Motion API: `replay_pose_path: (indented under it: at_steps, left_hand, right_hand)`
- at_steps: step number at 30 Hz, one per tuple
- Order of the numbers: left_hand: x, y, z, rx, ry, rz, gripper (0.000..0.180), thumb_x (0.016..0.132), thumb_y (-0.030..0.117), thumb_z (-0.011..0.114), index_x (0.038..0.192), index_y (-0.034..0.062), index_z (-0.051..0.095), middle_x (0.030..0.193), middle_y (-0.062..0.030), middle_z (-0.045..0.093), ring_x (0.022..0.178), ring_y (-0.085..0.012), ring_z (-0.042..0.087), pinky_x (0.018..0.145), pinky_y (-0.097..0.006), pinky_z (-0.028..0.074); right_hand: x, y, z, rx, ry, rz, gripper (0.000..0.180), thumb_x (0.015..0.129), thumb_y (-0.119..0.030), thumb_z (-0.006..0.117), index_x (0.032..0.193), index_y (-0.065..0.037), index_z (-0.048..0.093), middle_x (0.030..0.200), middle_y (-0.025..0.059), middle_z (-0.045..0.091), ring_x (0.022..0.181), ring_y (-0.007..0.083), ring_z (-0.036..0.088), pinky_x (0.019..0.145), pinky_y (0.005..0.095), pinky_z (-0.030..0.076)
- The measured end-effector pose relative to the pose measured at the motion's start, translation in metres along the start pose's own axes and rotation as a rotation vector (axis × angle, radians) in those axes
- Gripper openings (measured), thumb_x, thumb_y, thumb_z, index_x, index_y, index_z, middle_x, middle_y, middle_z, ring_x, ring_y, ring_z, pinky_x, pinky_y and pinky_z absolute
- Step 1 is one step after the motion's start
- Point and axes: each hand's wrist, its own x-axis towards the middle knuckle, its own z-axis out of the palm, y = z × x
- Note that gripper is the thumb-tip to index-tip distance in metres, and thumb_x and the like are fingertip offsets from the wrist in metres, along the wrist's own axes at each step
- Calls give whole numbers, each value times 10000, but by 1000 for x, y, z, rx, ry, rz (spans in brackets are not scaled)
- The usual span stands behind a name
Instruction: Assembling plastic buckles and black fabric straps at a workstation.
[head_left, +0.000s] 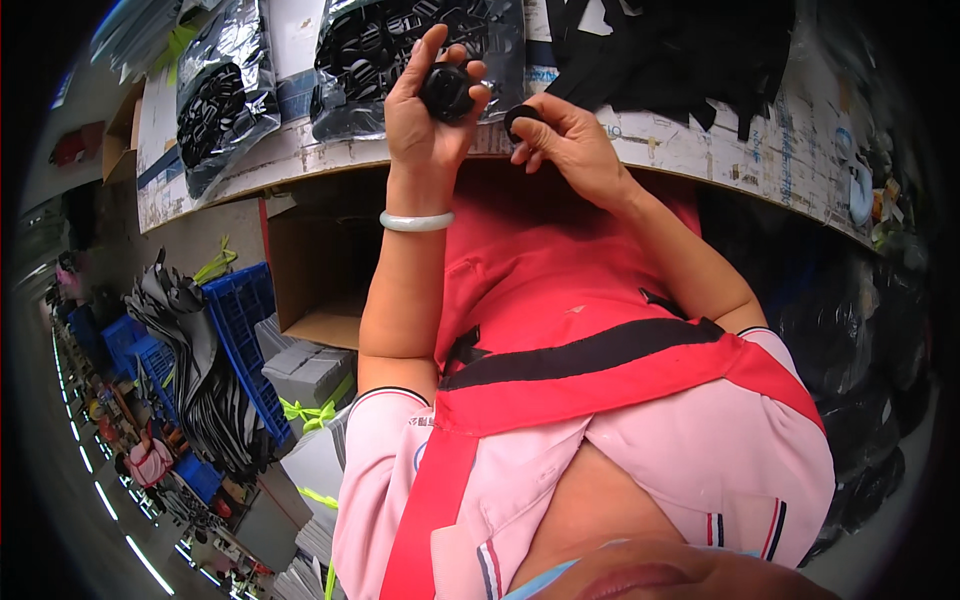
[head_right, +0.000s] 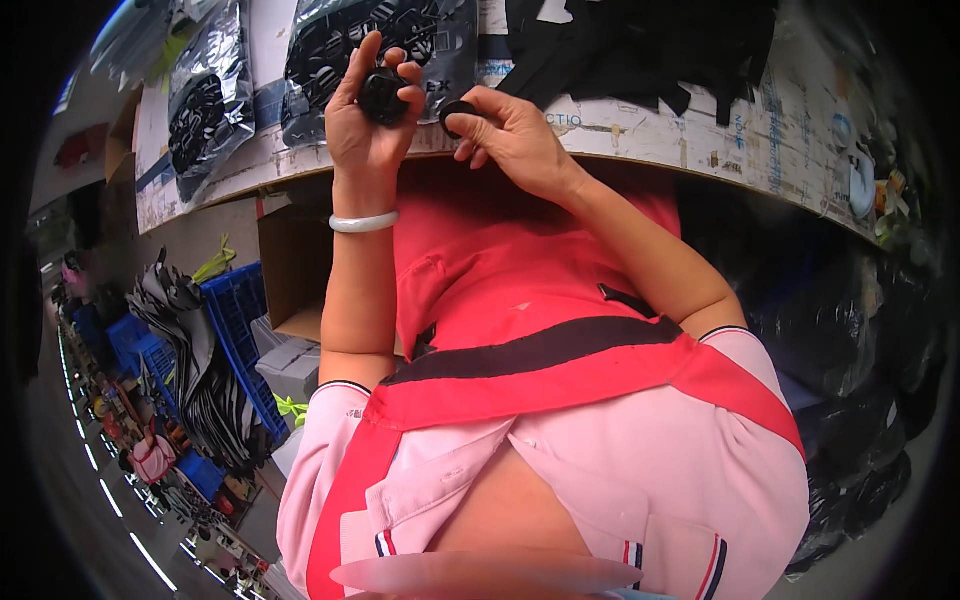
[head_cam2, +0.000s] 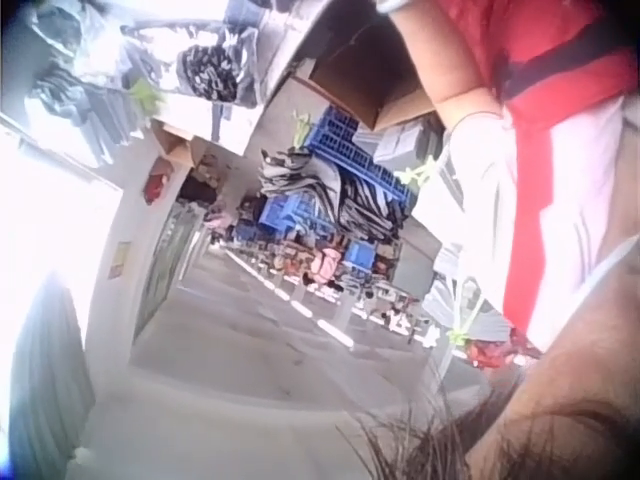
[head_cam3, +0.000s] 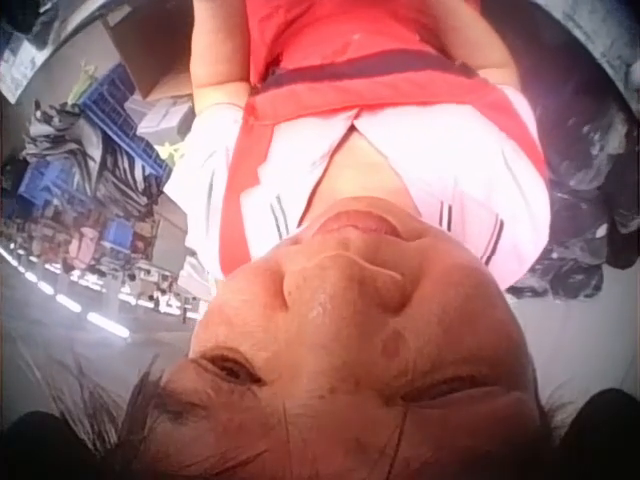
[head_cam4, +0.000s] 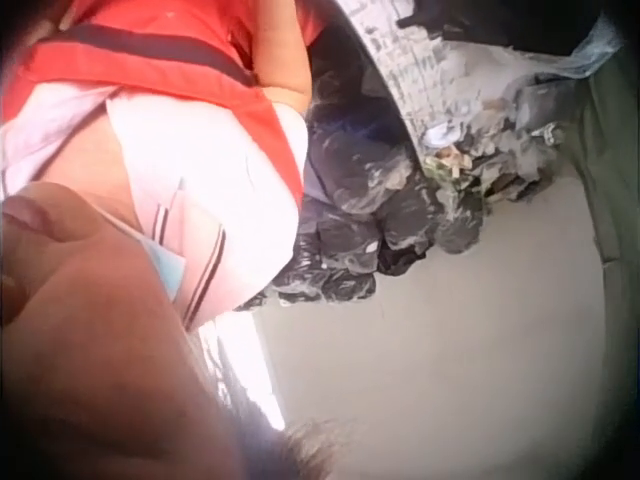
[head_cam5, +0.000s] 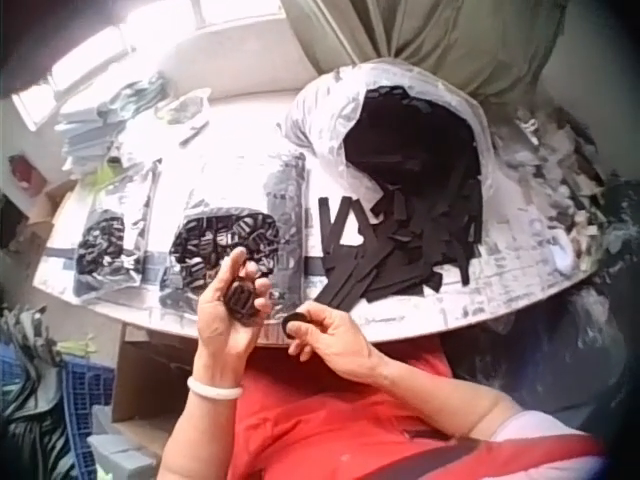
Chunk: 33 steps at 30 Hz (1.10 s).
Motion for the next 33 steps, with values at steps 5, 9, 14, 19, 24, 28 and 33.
replay_pose_path:
  at_steps: [5,9,14,19,24,28,33]
  left_hand:
    - [-51,-11,-28,240,-61,-236,275,1006,259,514,1133,31,598,873,-42,556,639,-124,498,484,-202,374]
    - [-90,-49,-48,1002,-83,-258,204,952,180,621,1012,4,704,801,-10,624,681,-57,514,548,-190,370]
    - [-99,-68,-49,1575,-245,-117,175,882,99,686,1012,-17,686,840,-53,663,742,-103,564,681,-248,454]
    - [-94,-74,-54,1517,-253,-31,168,883,115,685,980,-22,673,787,-42,641,709,-100,550,649,-254,450]
    - [-96,-66,-57,1252,-262,-278,154,894,129,674,933,-20,674,727,6,581,677,-73,533,589,-239,418]
    - [-97,-56,-65,755,11,-431,167,915,182,651,903,17,667,663,13,557,534,-65,501,459,-208,347]
    - [-97,-55,-77,495,125,-376,198,930,212,643,940,14,653,754,-32,616,561,-95,534,457,-221,389]
  right_hand:
    - [-25,-30,-33,-264,-82,154,197,953,-155,604,1107,-32,590,795,21,621,660,76,601,604,214,507]
    - [-43,-27,-36,-834,-361,86,482,901,-115,630,1341,-123,434,878,123,641,772,250,639,687,360,498]
    - [-43,-29,-33,-926,-654,426,535,889,-174,636,1362,-118,394,946,172,648,887,357,642,755,418,490]
    - [-34,-40,-30,-915,-611,349,572,874,-212,668,1373,-107,408,882,135,625,832,266,629,717,375,475]
    - [-33,-30,-39,-662,-428,187,444,894,-174,663,1312,-98,535,795,57,584,740,159,565,685,285,462]
    - [-27,-4,-70,-1388,79,-448,304,792,-183,759,1076,-103,683,949,39,609,919,198,567,813,314,462]
    - [-37,19,-68,-1253,124,-513,303,713,-167,807,989,-115,695,1024,17,612,987,229,547,851,345,444]
